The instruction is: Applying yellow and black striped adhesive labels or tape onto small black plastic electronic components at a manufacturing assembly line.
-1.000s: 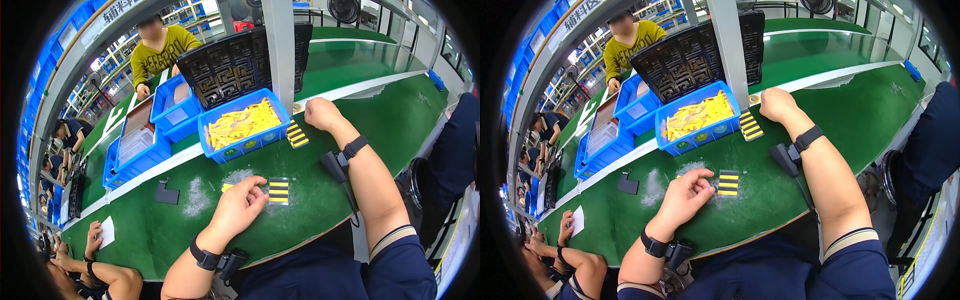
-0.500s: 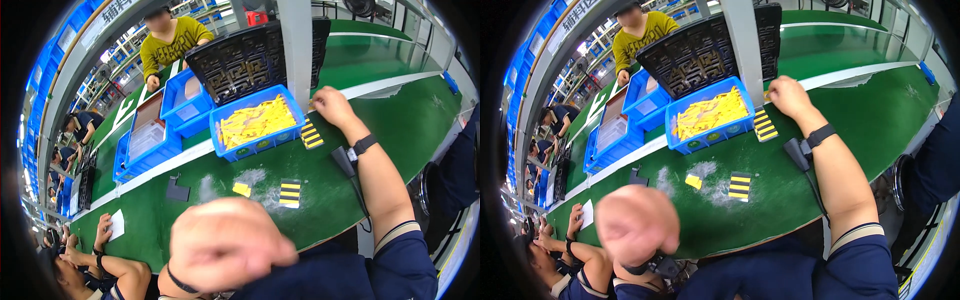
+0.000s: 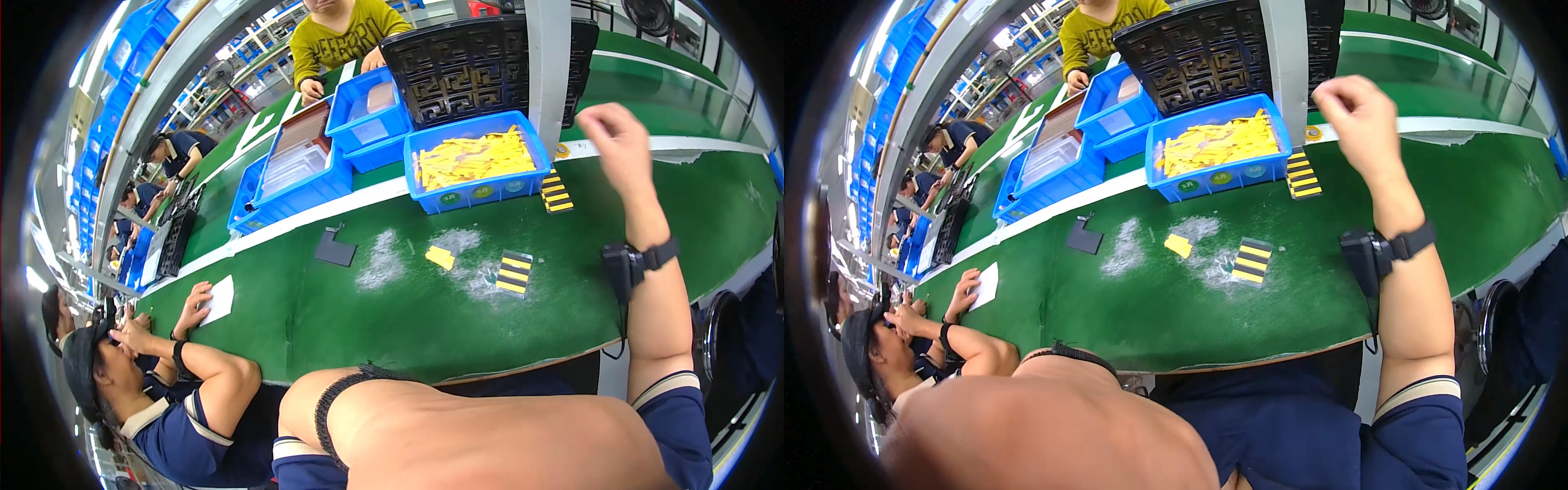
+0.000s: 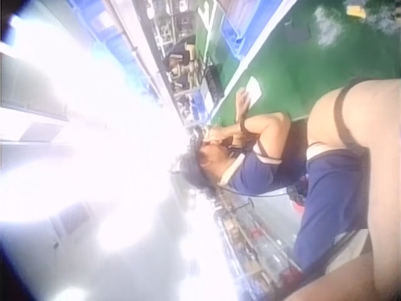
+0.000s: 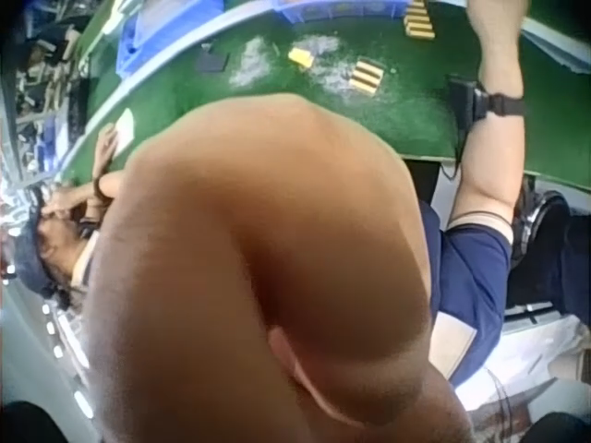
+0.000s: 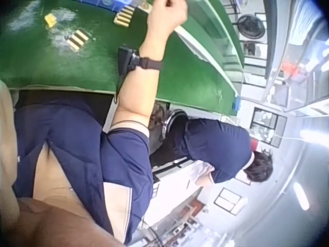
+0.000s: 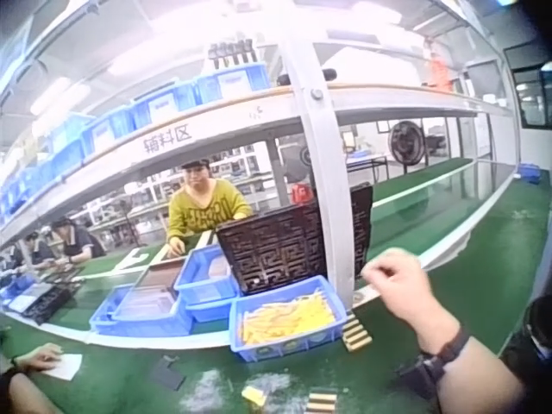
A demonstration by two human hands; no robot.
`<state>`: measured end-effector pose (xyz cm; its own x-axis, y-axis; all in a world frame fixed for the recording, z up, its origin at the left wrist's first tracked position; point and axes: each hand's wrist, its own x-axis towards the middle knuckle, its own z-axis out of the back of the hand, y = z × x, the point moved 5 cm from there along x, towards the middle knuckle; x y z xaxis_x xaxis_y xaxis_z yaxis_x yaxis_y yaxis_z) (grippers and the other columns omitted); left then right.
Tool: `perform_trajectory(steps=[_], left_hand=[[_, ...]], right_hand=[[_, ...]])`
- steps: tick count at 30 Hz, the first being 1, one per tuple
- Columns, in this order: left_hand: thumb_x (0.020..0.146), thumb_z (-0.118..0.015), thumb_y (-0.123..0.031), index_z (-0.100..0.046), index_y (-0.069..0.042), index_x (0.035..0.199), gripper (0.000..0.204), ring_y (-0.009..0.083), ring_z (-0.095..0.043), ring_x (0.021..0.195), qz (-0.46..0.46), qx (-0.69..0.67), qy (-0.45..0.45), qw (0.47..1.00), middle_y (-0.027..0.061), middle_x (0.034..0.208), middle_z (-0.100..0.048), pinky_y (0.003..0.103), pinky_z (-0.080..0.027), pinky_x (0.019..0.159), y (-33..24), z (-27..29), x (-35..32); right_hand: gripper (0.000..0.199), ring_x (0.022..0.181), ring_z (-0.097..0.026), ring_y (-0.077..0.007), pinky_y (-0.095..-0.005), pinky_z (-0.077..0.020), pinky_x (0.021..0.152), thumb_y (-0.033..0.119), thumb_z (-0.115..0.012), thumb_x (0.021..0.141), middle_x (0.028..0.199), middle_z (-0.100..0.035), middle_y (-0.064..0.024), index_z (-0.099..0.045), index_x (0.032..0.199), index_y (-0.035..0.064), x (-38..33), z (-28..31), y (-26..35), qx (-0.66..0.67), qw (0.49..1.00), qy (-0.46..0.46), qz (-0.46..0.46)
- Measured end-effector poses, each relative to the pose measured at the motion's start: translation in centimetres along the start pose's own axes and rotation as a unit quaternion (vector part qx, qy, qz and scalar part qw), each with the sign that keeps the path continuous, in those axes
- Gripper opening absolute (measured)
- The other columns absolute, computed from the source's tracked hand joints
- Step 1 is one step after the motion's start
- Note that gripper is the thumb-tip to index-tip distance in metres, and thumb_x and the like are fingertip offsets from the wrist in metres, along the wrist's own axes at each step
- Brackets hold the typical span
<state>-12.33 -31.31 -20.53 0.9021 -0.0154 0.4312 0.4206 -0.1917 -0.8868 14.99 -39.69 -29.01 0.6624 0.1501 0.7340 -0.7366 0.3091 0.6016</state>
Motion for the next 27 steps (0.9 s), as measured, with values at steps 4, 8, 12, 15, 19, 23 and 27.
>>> perform_trajectory(steps=[4,8,12,15,19,23,27], left_hand=[[0.081,-0.058,-0.009,-0.055,-0.004,0.083,0.007,0.0228,-0.058,0.058,0.005,0.013,0.041,0.999,0.0091,0.07,-0.058,0.032,-0.046,0.051,0.5,-2.1,-1.5],[0.082,-0.058,-0.012,-0.055,-0.005,0.085,0.009,0.0236,-0.058,0.06,0.021,0.006,0.109,0.994,0.0092,0.071,-0.059,0.032,-0.046,0.052,-0.6,-3.0,-1.4],[0.082,-0.057,-0.014,-0.055,-0.005,0.088,0.011,0.0245,-0.059,0.062,0.038,0.006,0.165,0.986,0.0094,0.073,-0.06,0.032,-0.046,0.054,0.3,-5.7,-3.0],[0.083,-0.057,-0.016,-0.056,-0.005,0.09,0.013,0.0251,-0.059,0.064,0.052,0.001,0.212,0.976,0.0095,0.074,-0.06,0.032,-0.047,0.056,1.0,-7.7,-5.8],[0.084,-0.057,-0.018,-0.056,-0.005,0.093,0.016,0.026,-0.059,0.066,0.065,-0.011,0.276,0.959,0.0096,0.076,-0.061,0.032,-0.047,0.057,0.4,-8.7,-8.4],[0.085,-0.056,-0.021,-0.056,-0.006,0.095,0.018,0.0268,-0.06,0.068,0.043,0.015,0.329,0.943,0.0098,0.077,-0.062,0.033,-0.047,0.059,-2.6,-2.4,-1.6],[0.085,-0.056,-0.023,-0.057,-0.006,0.098,0.021,0.0277,-0.06,0.07,0.015,0.052,0.396,0.917,0.0099,0.079,-0.062,0.033,-0.047,0.061,-3.4,-1.6,-0.6]], right_hand=[[0.012,0.081,-0.059,-0.0122,-0.023,-0.0475,0.074,0.002,-0.057,0.087,0.093,-0.064,-0.0087,-0.063,0.096,-0.0039,-1.6,5.2,8.2,0.232,0.955,-0.141,0.118],[0.039,0.111,-0.049,-0.0279,-0.0385,-0.0357,0.099,0.014,-0.053,0.086,0.122,-0.049,-0.0225,-0.049,0.117,-0.0094,-4.3,12.3,14.3,0.238,0.947,-0.022,0.213],[0.041,0.113,-0.048,-0.0284,-0.0391,-0.0345,0.1,0.014,-0.053,0.086,0.123,-0.048,-0.0226,-0.048,0.118,-0.0091,-6.1,13.6,13.6,0.222,0.953,-0.035,0.203],[0.042,0.114,-0.047,-0.0288,-0.0395,-0.0336,0.101,0.015,-0.054,0.086,0.124,-0.047,-0.0227,-0.047,0.119,-0.0089,-8.0,16.8,10.7,0.203,0.959,-0.047,0.193],[0.043,0.115,-0.046,-0.0293,-0.0401,-0.0325,0.101,0.015,-0.054,0.085,0.125,-0.046,-0.0228,-0.046,0.12,-0.0086,-7.9,18.1,9.6,0.172,0.966,-0.061,0.184],[0.044,0.117,-0.044,-0.0298,-0.0407,-0.0313,0.102,0.016,-0.054,0.085,0.126,-0.045,-0.0229,-0.046,0.121,-0.0083,-6.8,15.7,11.8,0.164,0.959,-0.081,0.218],[0.045,0.118,-0.043,-0.0303,-0.0412,-0.0301,0.103,0.016,-0.055,0.085,0.127,-0.043,-0.0231,-0.045,0.122,-0.008,-6.3,13.9,14.2,0.15,0.946,-0.117,0.262]])
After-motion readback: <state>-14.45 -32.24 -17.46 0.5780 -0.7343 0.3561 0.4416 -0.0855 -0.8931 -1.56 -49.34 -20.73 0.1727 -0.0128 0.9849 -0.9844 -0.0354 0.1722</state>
